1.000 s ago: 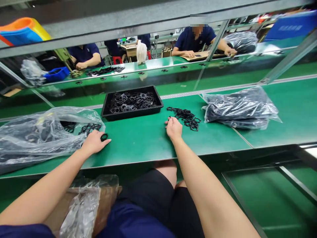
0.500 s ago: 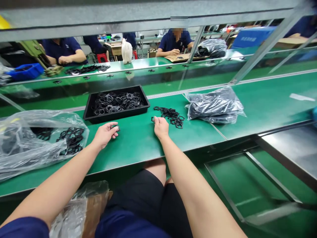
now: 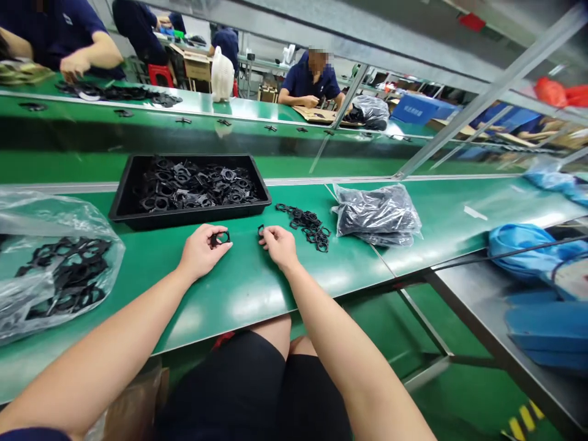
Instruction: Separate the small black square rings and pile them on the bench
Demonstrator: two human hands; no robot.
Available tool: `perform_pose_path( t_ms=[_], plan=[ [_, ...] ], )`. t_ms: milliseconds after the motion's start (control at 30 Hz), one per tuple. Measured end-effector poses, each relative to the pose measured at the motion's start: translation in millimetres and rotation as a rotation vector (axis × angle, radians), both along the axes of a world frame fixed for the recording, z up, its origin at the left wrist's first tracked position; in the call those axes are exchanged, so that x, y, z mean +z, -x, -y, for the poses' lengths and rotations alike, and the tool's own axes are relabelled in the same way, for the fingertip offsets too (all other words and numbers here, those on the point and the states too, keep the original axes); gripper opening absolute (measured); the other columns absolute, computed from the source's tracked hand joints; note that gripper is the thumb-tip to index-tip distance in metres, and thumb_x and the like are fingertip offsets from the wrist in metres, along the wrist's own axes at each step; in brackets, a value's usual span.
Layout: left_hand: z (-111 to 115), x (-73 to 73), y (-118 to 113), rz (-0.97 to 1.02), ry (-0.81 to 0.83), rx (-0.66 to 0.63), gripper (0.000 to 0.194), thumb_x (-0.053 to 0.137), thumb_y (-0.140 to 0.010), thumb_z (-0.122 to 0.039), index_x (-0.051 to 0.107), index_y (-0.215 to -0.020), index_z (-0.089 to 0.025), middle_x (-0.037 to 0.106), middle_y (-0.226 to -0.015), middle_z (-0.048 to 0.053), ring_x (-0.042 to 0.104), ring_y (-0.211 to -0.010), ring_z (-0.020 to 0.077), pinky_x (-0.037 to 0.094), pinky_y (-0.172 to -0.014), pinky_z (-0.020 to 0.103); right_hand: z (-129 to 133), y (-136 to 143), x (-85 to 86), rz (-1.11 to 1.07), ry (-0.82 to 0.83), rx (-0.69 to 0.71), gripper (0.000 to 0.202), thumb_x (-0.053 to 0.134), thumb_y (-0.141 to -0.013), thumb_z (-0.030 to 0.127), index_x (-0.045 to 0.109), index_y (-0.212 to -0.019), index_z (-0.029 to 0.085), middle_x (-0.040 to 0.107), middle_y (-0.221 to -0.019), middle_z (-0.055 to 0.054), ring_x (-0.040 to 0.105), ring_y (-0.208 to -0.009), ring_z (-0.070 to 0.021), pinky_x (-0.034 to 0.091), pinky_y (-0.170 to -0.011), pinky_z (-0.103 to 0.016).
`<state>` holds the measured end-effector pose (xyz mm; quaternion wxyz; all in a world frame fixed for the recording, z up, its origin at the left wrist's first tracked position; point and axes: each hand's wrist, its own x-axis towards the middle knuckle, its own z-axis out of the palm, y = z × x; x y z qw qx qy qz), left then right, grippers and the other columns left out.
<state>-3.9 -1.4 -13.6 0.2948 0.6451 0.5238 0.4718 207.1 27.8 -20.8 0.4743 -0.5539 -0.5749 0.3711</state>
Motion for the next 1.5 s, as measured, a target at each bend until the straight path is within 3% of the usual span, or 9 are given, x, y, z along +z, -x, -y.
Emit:
perform_pose_path(
  t_ms=[100,200,400,567,733,967,1300,1500],
  plan=[
    [2,2.3,0,0.001,0.007,0.007,0.042,0.069,-0.07,-0.042,0.066,-0.105,-0.019,0.062,-0.082,0.003,0.058,-0.067,0.0147,0.05,-0.065,0.029,-10,27,1.8,-0.179,0.076,0.198,0.022,0.058,-0.079,0.036,0.063,-0.084,0.015,0.065,-0.07,-0.001,0.058,-0.051,-0.0091,0.046,-0.047,-0.02],
    [3,5.8,1,-0.061,-0.054,-0.002,0.04,0.069,-0.072,-0.041,0.067,-0.105,-0.019,0.064,-0.082,0.003,0.059,-0.071,0.0159,0.05,-0.069,0.031,-15,43,4.6,-0.282,0.147,0.291,0.03,0.065,-0.074,0.04,0.063,-0.09,0.014,0.063,-0.066,0.001,0.055,-0.047,-0.0067,0.044,-0.042,-0.018],
    [2,8.5,0,-0.155,-0.149,-0.036,0.039,0.069,-0.074,-0.041,0.069,-0.106,-0.02,0.065,-0.095,0.006,0.06,-0.086,0.0191,0.05,-0.078,0.033,-5,36,11.7,-0.399,0.262,0.4,0.034,0.071,-0.07,0.045,0.064,-0.082,0.014,0.063,-0.065,0.001,0.057,-0.046,-0.0073,0.045,-0.04,-0.018],
    [3,6.6,1,-0.286,-0.13,-0.044,0.042,0.064,-0.077,-0.046,0.067,-0.11,-0.021,0.069,-0.1,0.006,0.059,-0.096,0.0229,0.047,-0.088,0.038,5,31,14.9,-0.456,0.304,0.497,0.036,0.078,-0.065,0.036,0.068,-0.092,0.015,0.067,-0.07,0.001,0.061,-0.055,-0.0072,0.051,-0.055,-0.02],
    [3,5.8,2,-0.319,-0.125,-0.031,0.046,0.064,-0.076,-0.05,0.068,-0.11,-0.02,0.065,-0.101,0.008,0.059,-0.095,0.0233,0.048,-0.087,0.038,8,29,15.0,-0.538,0.307,0.455,0.041,0.082,-0.059,0.028,0.066,-0.094,0.015,0.069,-0.07,0.001,0.062,-0.057,-0.0089,0.05,-0.053,-0.02],
    [5,6.9,2,-0.305,-0.156,0.04,0.041,0.068,-0.073,-0.046,0.069,-0.104,-0.02,0.067,-0.098,0.007,0.06,-0.093,0.0226,0.048,-0.087,0.038,10,30,14.6,-0.555,0.318,0.398,0.037,0.082,-0.059,0.034,0.068,-0.086,0.014,0.07,-0.073,-0.002,0.064,-0.059,-0.0106,0.053,-0.057,-0.023],
    [8,10.2,2,-0.399,-0.285,0.021,0.035,0.065,-0.078,-0.044,0.07,-0.103,-0.021,0.067,-0.094,0.007,0.058,-0.089,0.0212,0.046,-0.085,0.036,11,31,14.7,-0.523,0.279,0.41,0.041,0.081,-0.06,0.031,0.064,-0.093,0.015,0.067,-0.065,0.001,0.062,-0.058,-0.0098,0.048,-0.051,-0.019],
    [10,11.0,1,-0.407,-0.331,-0.061,0.032,0.064,-0.078,-0.042,0.07,-0.103,-0.024,0.067,-0.094,0.006,0.056,-0.093,0.0223,0.043,-0.089,0.038,13,33,17.9,-0.513,0.297,0.437,0.045,0.082,-0.058,0.033,0.063,-0.095,0.016,0.07,-0.07,0.001,0.059,-0.056,-0.0085,0.046,-0.051,-0.019]
  ],
)
